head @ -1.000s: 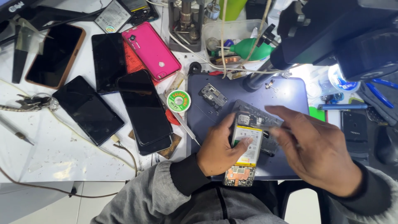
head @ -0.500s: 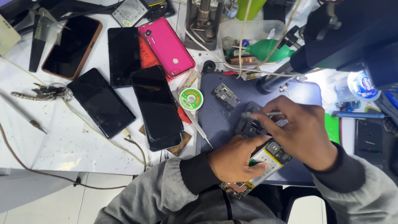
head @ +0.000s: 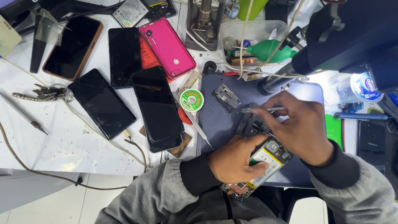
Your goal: Repairing a mobile phone by using a screwdriver to manipulate internal components.
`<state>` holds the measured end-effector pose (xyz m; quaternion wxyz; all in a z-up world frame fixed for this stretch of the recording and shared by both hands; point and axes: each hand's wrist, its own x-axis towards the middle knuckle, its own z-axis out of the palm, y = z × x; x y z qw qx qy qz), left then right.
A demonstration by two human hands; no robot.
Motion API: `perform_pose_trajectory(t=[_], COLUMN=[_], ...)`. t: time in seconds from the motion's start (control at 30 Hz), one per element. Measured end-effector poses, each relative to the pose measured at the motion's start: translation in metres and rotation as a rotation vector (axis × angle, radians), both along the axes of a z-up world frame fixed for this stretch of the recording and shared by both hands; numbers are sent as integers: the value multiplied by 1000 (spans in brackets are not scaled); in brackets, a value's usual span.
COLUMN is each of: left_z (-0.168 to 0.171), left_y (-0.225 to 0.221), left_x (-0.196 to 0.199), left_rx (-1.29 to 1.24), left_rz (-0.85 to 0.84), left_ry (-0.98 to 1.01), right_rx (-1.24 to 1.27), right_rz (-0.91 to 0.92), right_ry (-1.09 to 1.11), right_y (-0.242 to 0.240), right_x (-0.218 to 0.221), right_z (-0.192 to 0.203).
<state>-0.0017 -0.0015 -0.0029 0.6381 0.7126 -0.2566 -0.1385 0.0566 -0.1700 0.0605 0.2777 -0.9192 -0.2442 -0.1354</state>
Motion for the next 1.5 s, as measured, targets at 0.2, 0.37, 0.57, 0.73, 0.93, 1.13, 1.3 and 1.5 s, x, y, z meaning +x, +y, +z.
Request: perform_pose_trajectory(t=[0.2,0.37,0.57,0.73,0.93,1.13,1.3,1.5], left_z=[20,18,20,17,16,14,13,14], left_y=[11,7,2,-3,-4,-3,-3,-4], left_x=[0,1,-1,3,3,3,2,1], left_rx=[-111,-242,-188,-269,-257,-244,-254,-239], left_rz=[189,194,246,273,271,267,273,262], left_ry=[201,318,370,476,453,463,475,449], right_rx=[423,576,646,678,652,610,585,423], right_rz=[-68,-168,-142,-170,-194,-195,-257,-228], right_ry=[64,134,238,307,299,309,310,166], right_y=[-10,-34,-55,-63,-63,-65,-62,-60], right_x=[-35,-51,-56,-53,-56,-56,-57,-60], right_z=[37,19,5,0,1,-1,3,5])
